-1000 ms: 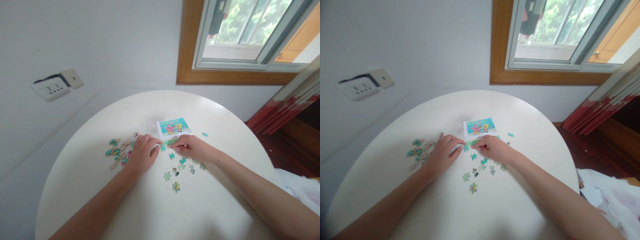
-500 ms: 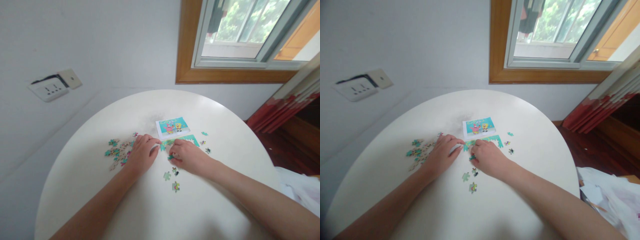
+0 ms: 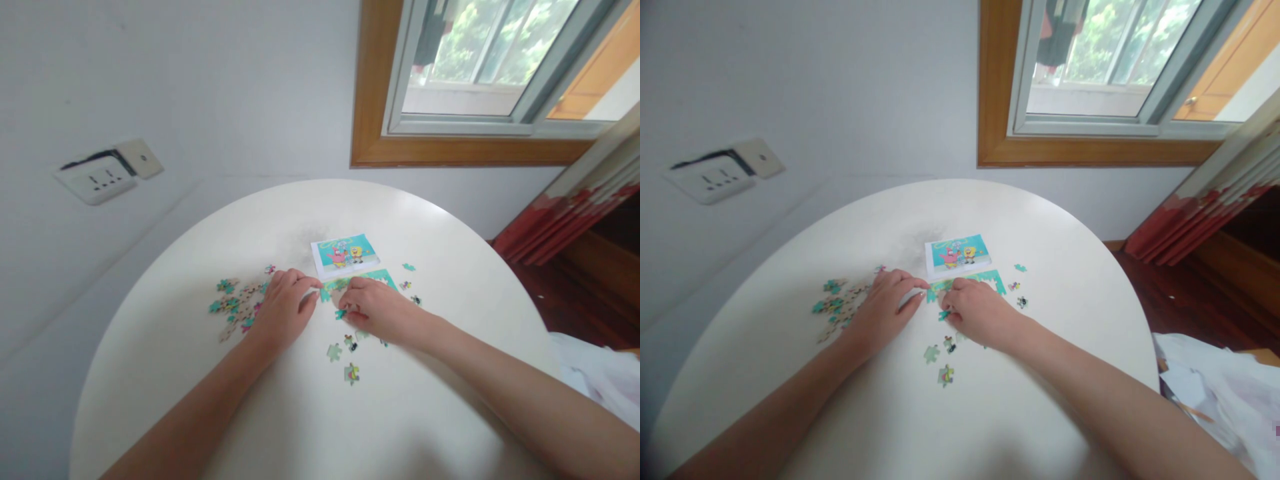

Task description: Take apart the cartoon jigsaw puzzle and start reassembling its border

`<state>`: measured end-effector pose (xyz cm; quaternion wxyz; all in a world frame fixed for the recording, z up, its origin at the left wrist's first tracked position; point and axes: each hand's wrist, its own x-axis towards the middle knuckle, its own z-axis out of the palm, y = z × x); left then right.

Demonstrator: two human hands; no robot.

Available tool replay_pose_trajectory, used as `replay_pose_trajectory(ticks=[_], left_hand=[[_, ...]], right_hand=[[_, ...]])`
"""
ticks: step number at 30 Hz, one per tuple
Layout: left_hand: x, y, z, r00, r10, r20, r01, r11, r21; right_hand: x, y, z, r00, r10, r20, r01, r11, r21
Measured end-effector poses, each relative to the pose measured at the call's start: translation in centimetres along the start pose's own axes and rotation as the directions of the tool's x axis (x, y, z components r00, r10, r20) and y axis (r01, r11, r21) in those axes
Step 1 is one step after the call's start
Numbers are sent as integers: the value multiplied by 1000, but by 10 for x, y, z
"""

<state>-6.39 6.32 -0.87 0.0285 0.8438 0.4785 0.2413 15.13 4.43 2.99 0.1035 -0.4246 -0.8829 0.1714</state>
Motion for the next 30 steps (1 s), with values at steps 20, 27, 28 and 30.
replay_pose_trajectory(ticks=[20, 27, 28, 30], left_hand=[[1, -6, 3, 1000, 20, -3, -20, 1000, -1], [1, -6, 3, 1000, 13, 3, -13, 1000, 6], [1, -5, 2, 1000, 11, 4, -11, 1000, 3], [1, -4, 2, 1000, 6, 3, -6, 1000, -9]], right_hand=[[-7, 98, -44, 785, 522, -333, -454, 851, 264], [-15, 134, -47, 761, 548, -349, -579, 815, 18], [-17, 133, -50, 774, 525, -353, -568, 823, -22], [-22, 127, -58, 798, 517, -311, -564, 822, -81]])
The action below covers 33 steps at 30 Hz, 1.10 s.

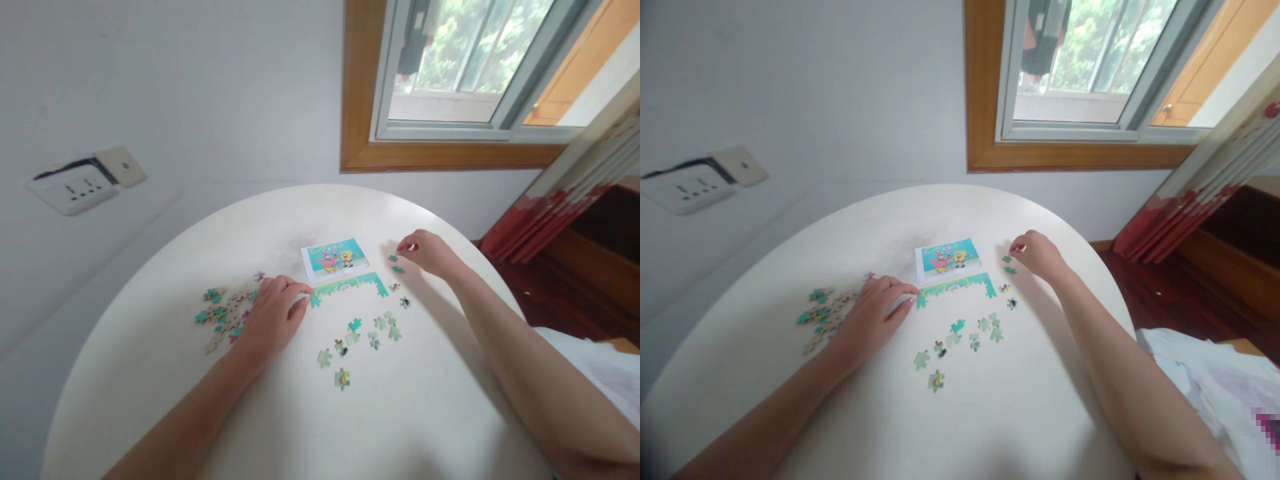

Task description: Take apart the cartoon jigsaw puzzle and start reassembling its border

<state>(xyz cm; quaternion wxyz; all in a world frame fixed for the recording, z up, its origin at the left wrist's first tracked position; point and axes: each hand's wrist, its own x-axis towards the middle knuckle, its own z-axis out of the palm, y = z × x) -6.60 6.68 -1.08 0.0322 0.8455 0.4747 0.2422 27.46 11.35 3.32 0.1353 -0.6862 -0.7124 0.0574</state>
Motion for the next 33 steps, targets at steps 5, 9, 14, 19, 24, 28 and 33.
replay_pose_trajectory(ticks=[5, 9, 14, 19, 24, 28, 33], left_hand=[[0, 0, 0, 1000, 0, -1, 0, 1000, -8], [0, -1, 0, 1000, 5, -3, -5, 1000, 9], [0, -1, 0, 1000, 11, -1, -11, 1000, 5], [0, -2, 1, 1000, 8, 1, -8, 1000, 5], [-1, -3, 2, 1000, 11, -2, -11, 1000, 7], [-1, -2, 2, 1000, 5, -2, -5, 1000, 15], [-1, 0, 1, 1000, -3, 6, 3, 1000, 22]], right_hand=[[-12, -9, -12, 962, 20, 273, -4, 998, -59], [-15, -18, -8, 959, 19, 282, 3, 997, -79], [-14, -20, -7, 955, 34, 294, -12, 997, -78], [-13, -17, -6, 966, 20, 257, -16, 1000, -17], [-15, -18, -5, 975, -19, 220, -23, 982, 187], [-26, -51, 1, 972, -157, 176, 66, 897, 436], [-48, -110, 32, 927, -349, 139, 175, 728, 663]])
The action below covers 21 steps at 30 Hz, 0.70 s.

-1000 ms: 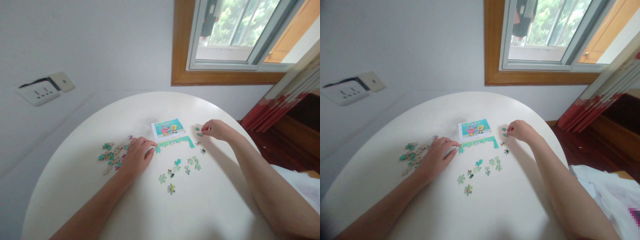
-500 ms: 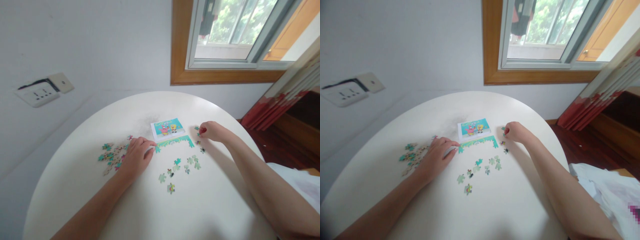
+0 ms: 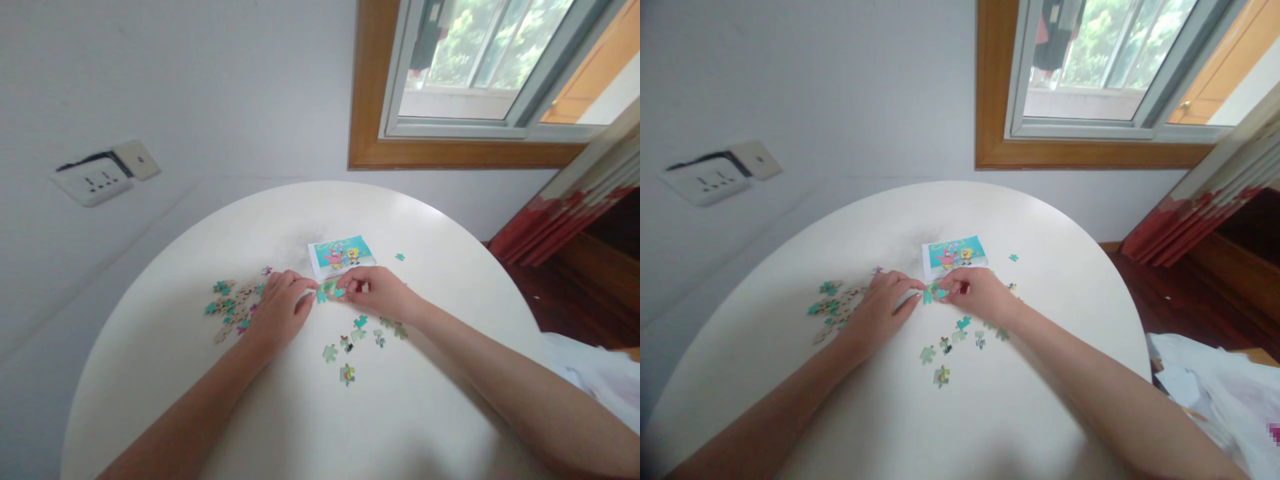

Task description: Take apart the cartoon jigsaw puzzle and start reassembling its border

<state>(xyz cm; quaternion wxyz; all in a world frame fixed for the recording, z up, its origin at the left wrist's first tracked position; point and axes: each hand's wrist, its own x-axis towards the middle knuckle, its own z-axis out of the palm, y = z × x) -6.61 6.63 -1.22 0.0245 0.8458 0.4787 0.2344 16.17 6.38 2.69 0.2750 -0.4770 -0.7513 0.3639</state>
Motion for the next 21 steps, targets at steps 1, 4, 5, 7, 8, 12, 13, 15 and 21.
replay_pose_trajectory(ticks=[1, 4, 5, 7, 8, 12, 13, 15, 21], left_hand=[[0, 0, 0, 1000, 1, -3, -1, 1000, 4], [0, 0, 0, 1000, 11, -5, -11, 1000, 10], [0, -1, 0, 1000, 15, -3, -15, 1000, 10], [0, -1, 1, 1000, 19, -2, -19, 1000, 8], [0, -1, 1, 1000, 21, -2, -21, 1000, 6], [0, 0, 0, 1000, 18, -9, -18, 1000, -8], [0, 1, 0, 1000, 17, -12, -17, 1000, -13], [0, 2, -1, 1000, 16, -13, -17, 1000, -22], [0, 2, -2, 1000, 17, -17, -17, 1000, -22]], right_hand=[[1, -2, 11, 1000, -1, 9, 1, 1000, 10], [4, -5, 32, 1000, -12, -13, 12, 999, -38], [5, -5, 35, 999, -18, -28, 17, 998, -54], [6, -5, 39, 998, -30, -56, 26, 997, -78], [6, -5, 40, 997, -35, -65, 29, 995, -91], [5, -6, 42, 997, -50, -66, 40, 989, -146], [5, -7, 43, 997, -48, -59, 39, 987, -155], [5, -7, 44, 998, -51, -46, 43, 985, -170], [5, -5, 45, 994, -102, -42, 92, 976, -197]])
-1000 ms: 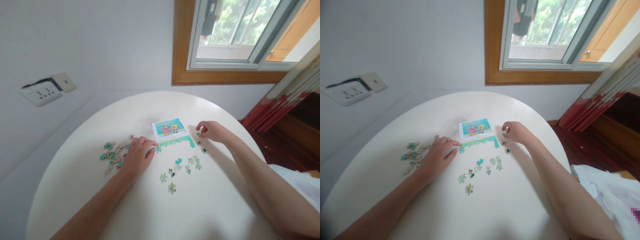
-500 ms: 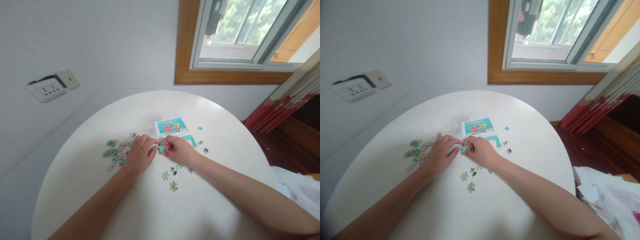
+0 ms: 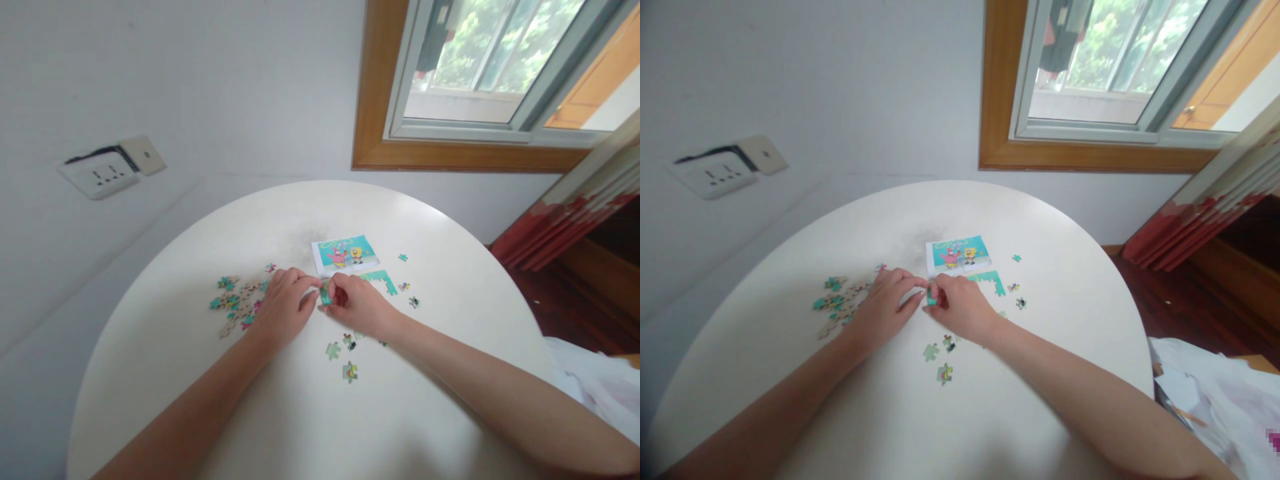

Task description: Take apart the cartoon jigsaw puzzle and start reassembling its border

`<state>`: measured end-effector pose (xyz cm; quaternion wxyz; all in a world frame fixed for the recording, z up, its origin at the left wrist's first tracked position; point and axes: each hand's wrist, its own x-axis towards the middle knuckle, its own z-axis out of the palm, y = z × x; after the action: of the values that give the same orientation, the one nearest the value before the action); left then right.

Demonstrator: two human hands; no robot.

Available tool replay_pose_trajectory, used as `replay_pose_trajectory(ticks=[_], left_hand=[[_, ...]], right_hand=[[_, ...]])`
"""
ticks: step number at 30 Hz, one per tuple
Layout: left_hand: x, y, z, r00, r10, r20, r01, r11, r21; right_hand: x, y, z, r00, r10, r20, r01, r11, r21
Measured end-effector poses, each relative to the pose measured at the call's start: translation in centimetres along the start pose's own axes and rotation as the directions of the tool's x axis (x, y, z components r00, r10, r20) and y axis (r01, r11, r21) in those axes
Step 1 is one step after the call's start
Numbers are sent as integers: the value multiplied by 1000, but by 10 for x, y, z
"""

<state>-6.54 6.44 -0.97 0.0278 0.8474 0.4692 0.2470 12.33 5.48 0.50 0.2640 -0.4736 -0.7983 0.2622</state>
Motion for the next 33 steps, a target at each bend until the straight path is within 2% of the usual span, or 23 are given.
replay_pose_trajectory(ticks=[5, 17, 25, 33], left_hand=[[0, -2, 1, 1000, 2, 11, -1, 1000, -14], [-1, 1, 0, 1000, -7, 10, 7, 1000, 5], [0, 3, -2, 1000, -16, 12, 17, 1000, -14], [0, 3, -2, 1000, -8, 8, 8, 1000, -9]], right_hand=[[-5, 4, -7, 997, -83, 3, 83, 996, -21], [-9, 7, -9, 991, -131, 24, 133, 984, -117], [-11, 8, -10, 970, -235, 61, 242, 955, -170], [-13, 8, -16, 961, -270, 64, 277, 947, -162]])
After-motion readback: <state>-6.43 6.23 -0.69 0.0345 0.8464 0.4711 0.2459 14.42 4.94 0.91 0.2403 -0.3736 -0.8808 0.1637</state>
